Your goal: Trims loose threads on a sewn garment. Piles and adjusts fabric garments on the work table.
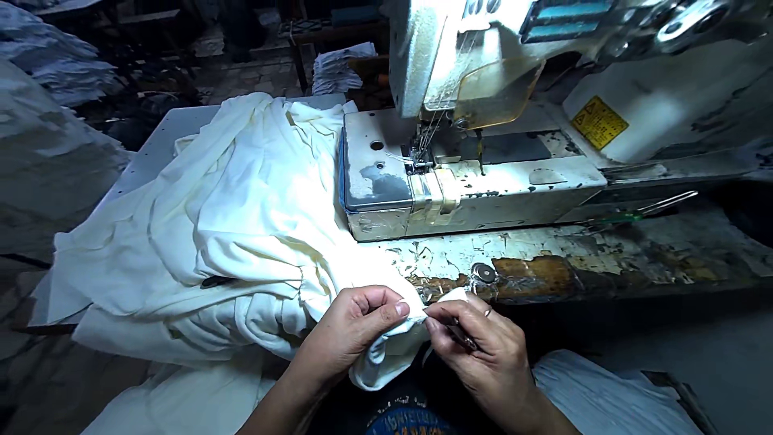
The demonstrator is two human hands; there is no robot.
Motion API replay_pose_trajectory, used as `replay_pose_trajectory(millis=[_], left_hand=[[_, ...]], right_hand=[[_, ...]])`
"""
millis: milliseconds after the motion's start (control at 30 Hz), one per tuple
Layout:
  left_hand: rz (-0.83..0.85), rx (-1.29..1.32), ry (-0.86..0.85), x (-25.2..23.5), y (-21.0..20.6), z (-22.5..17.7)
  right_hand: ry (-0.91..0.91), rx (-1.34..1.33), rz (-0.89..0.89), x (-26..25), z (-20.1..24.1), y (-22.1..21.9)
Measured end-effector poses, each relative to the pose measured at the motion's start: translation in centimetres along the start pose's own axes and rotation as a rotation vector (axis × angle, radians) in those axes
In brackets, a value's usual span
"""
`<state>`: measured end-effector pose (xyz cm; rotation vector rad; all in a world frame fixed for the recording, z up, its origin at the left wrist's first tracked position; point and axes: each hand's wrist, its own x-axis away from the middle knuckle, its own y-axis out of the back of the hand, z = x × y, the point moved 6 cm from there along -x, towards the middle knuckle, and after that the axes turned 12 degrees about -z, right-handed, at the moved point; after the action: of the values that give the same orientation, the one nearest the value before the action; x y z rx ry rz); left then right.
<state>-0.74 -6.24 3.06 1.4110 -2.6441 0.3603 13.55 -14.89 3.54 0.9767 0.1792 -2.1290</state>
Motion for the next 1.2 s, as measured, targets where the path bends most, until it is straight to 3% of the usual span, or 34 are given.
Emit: replay_pose_trajectory(millis=[100,167,300,400,500,567,667,733,933,1067,1200], left_hand=[[-0.007,-0.146,-0.091,0.1,0.2,0.1],[-0.047,-0.197,-0.120,0.0,0.5,0.1],[-0.075,-0.171,-0.110,-0.2,0.8,0.1],[-0.080,-0.191,-0.129,-0.2,0.7,-0.2],[-0.058,-0.256,-0.198,0.2,0.4,-0.8],[-0.021,-0.278,-0.266,0.6,-0.1,-1.2],[0.004,-0.292,-0.336,1.1,-0.4,-1.7],[-0.029,-0.338,-0.358,1.1,0.1,-1.7],[-0.062,-0.345,-0.308,0.7,0.7,-0.9],[-0.075,-0.327,-0.301,0.6,0.5,-1.1],[-0.098,-0.323,-0.305,0.7,0.1,-1.2]], right_hand=[[-0.153,-0.256,0.053,0.0,0.0,0.6],[-0.220,-0.454,0.197,-0.1,0.8,1.7],[-0.237,-0.764,0.517,-0.1,2.7,3.7],[-0.189,-0.787,0.669,0.3,2.6,3.7],[-0.194,-0.382,0.375,0.1,0.4,3.7],[-0.263,-0.269,0.220,-0.3,-1.6,2.8],[-0.590,-0.561,0.324,-0.1,-3.7,0.5],[-0.697,-0.666,0.293,0.1,-4.0,0.0],[-0.582,-0.549,0.120,-0.3,-3.0,0.9],[-0.323,-0.224,0.017,-0.3,-1.6,2.7],[-0.470,-0.315,0.326,1.1,1.4,2.6]])
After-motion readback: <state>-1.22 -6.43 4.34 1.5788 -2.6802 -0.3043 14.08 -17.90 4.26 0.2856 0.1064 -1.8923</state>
